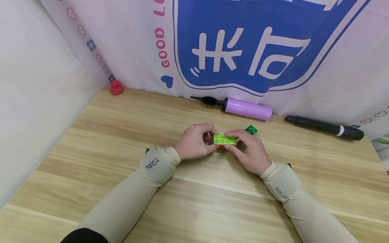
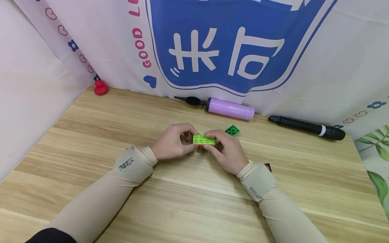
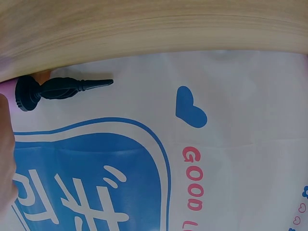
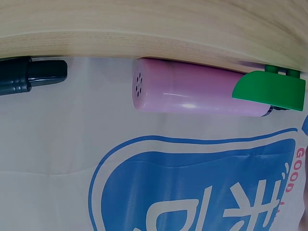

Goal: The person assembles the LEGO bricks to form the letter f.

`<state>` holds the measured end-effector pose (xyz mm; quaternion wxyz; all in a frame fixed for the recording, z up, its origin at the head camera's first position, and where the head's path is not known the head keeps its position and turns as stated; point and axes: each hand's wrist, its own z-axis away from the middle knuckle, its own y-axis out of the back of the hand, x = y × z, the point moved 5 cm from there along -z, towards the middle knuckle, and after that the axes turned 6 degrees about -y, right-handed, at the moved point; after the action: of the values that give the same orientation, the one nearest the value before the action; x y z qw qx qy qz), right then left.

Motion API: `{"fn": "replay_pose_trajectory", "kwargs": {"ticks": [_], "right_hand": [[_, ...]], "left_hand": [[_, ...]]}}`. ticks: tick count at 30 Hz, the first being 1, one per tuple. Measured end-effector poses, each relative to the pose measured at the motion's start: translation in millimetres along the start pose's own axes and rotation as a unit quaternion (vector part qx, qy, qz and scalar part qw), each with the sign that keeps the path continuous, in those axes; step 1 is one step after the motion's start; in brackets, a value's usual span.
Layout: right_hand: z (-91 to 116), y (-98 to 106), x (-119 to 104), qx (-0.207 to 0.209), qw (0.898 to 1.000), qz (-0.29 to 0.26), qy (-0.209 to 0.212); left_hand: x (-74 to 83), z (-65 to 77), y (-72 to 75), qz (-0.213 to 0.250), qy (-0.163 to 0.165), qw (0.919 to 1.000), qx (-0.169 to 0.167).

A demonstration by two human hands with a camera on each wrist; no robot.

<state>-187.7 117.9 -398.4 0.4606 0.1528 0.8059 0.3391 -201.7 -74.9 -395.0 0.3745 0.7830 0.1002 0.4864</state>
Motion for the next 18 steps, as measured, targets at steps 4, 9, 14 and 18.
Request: {"fn": "replay_pose_trajectory", "kwargs": {"ticks": [4, 9, 14, 18], "right_hand": [[0.4, -0.1, 0.1, -0.002, 1.0, -0.01, 0.002], [0.5, -0.3, -0.4, -0.003, 1.0, -0.017, 0.001], [0.4, -0.2, -1.0, -0.003, 1.0, -0.014, 0.0], [0.2, -0.2, -1.2, -0.003, 1.0, -0.012, 0.001]], "left_hand": [[0.0, -0.4, -0.2, 0.008, 0.001, 1.0, 0.004], [-0.2, -0.3, 0.4, 0.014, 0.006, 0.9999, 0.007], [-0.7, -0.5, 0.1, 0.012, 0.008, 0.9999, 0.006], [-0.3, -0.6, 0.6, 0.012, 0.007, 0.9999, 0.006]]}}
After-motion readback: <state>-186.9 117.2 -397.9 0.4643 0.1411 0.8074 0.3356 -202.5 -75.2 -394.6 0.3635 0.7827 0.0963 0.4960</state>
